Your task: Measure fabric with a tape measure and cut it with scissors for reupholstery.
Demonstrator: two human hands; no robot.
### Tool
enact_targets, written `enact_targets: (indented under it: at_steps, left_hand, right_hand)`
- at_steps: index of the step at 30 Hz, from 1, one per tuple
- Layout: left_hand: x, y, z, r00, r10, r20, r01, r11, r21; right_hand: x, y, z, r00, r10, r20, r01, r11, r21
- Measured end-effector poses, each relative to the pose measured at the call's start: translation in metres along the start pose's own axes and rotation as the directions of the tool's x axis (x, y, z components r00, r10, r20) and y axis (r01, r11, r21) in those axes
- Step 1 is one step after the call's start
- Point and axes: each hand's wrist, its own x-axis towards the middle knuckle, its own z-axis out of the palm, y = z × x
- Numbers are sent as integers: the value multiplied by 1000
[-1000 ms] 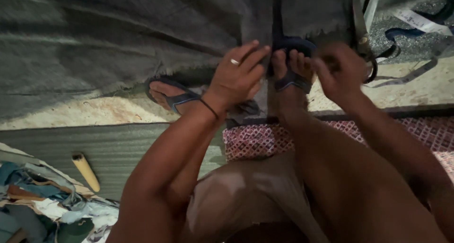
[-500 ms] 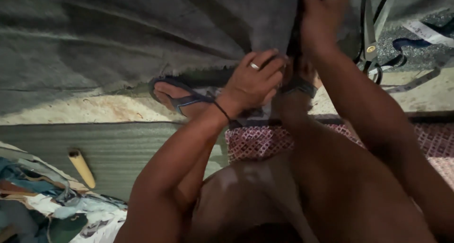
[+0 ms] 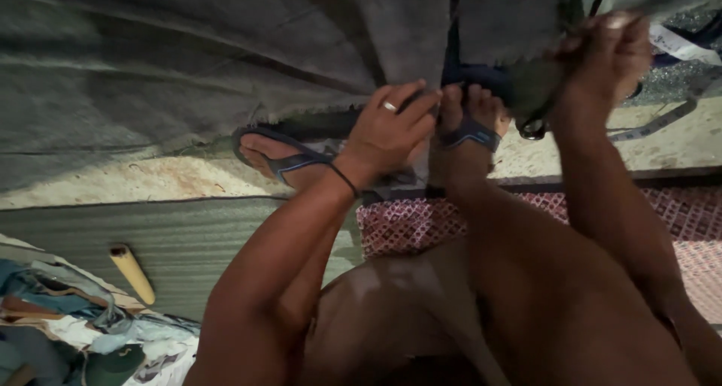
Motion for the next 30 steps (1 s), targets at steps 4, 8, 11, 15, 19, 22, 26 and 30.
enact_targets:
  at_steps: [4, 8, 11, 15, 19, 22, 26, 30]
  left_hand:
    - [4, 3, -12, 999, -17, 33, 17, 1000, 1]
    - [3, 0, -9, 1000, -21, 18, 21, 1000, 5]
    - [2, 1, -13, 1000, -21, 11, 21, 1000, -6]
    - [4, 3, -27, 999, -19, 30, 19, 1000, -9]
    - [2, 4, -32, 999, -17, 39, 16, 1000, 17]
    - [-3, 2, -27, 999, -24, 46, 24, 1000, 12]
    - [-9, 2, -15, 998, -48, 43, 48, 999, 4]
    - [4, -4, -22, 999, -17, 49, 18, 1000, -19]
  right_hand:
    - [-9, -42, -3, 993, 59, -101, -87, 950, -300]
    - [-15, -81, 28, 827, 381, 414, 443, 13, -897]
    - [-10, -51, 40, 773, 198, 603, 498, 399, -770]
    - [13, -1, 92, 779, 342, 525, -31, 858, -512]
    - [20, 35, 95, 798, 387, 462, -201, 894, -401]
    - [17, 33, 81, 879, 301, 369, -216, 943, -254]
    - [15, 1, 25, 901, 336, 275, -269, 929, -253]
    - [4, -72, 36, 850, 324, 416, 361, 218, -907]
